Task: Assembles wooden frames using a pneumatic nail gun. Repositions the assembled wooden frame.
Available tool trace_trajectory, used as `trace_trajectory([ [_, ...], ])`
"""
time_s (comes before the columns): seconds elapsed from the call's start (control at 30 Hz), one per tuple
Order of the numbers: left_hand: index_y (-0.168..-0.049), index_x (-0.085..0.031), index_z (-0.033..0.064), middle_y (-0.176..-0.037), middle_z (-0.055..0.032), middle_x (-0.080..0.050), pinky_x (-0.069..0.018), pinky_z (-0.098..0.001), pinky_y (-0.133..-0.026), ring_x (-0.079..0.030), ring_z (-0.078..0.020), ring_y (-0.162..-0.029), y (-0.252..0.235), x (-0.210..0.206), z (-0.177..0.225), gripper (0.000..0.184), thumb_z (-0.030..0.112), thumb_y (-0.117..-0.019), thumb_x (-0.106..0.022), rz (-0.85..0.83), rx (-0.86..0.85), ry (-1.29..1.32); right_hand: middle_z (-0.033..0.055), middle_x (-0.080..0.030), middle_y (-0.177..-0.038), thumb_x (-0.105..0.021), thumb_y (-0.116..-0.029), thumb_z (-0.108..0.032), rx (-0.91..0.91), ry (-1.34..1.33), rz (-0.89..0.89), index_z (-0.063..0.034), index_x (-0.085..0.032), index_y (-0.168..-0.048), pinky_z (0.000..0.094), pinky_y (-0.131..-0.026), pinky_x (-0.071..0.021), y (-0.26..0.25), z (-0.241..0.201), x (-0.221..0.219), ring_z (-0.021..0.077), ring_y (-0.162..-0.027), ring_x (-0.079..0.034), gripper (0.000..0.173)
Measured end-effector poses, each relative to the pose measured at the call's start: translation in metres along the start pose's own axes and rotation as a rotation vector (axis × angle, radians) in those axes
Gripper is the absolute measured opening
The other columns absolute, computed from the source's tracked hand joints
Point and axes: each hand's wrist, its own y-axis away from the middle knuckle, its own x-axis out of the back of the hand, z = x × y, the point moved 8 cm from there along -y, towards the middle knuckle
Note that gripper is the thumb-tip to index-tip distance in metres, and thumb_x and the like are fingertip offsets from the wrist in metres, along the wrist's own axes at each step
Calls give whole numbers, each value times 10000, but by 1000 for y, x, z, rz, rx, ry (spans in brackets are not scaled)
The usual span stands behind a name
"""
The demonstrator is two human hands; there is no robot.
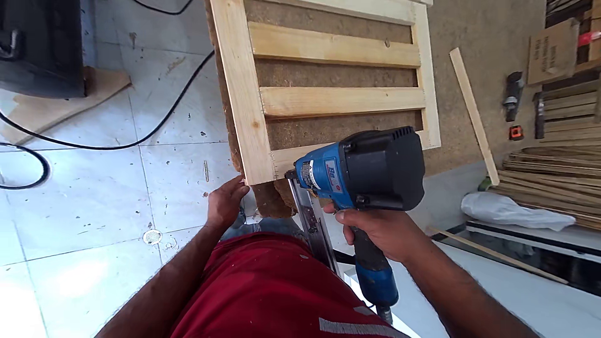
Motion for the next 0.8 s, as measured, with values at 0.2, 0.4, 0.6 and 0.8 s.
trace_trajectory([
  [0.2,-1311,-655,14,-1120,-135,-768,-632,-375,-880,-765,-222,-983,-2,-13,-20,316,180,-1094,-499,-83,281,556,152,-754,-963,-686,-931,-39,-60,51,30,-71,-734,-1051,314,-529,-581,-1,0,-4,233,-563,-653,134],
  [0.4,-1119,-677,-18,-1040,-134,-767,-629,-367,-842,-760,-211,-936,-16,-11,-26,166,97,-1039,-589,-95,378,621,167,-740,-922,-711,-901,-64,22,94,-5,-91,-737,-1044,342,-523,-582,2,-5,-5,265,-568,-651,148],
  [0.6,-1035,-691,5,-860,-92,-758,-606,-318,-688,-732,-161,-764,-17,-11,-31,245,206,-1071,-556,-208,421,476,149,-755,-969,-722,-887,-76,13,73,-46,-102,-750,-1058,325,-560,-589,8,-7,-24,243,-594,-664,175],
  [0.8,-960,-680,38,-648,-30,-599,-502,-267,-539,-564,-114,-548,-20,-14,-31,268,212,-1085,-519,-274,247,405,144,-758,-1000,-730,-904,-68,30,87,-74,-105,-742,-1071,336,-540,-592,-2,-10,-35,262,-592,-667,172],
])
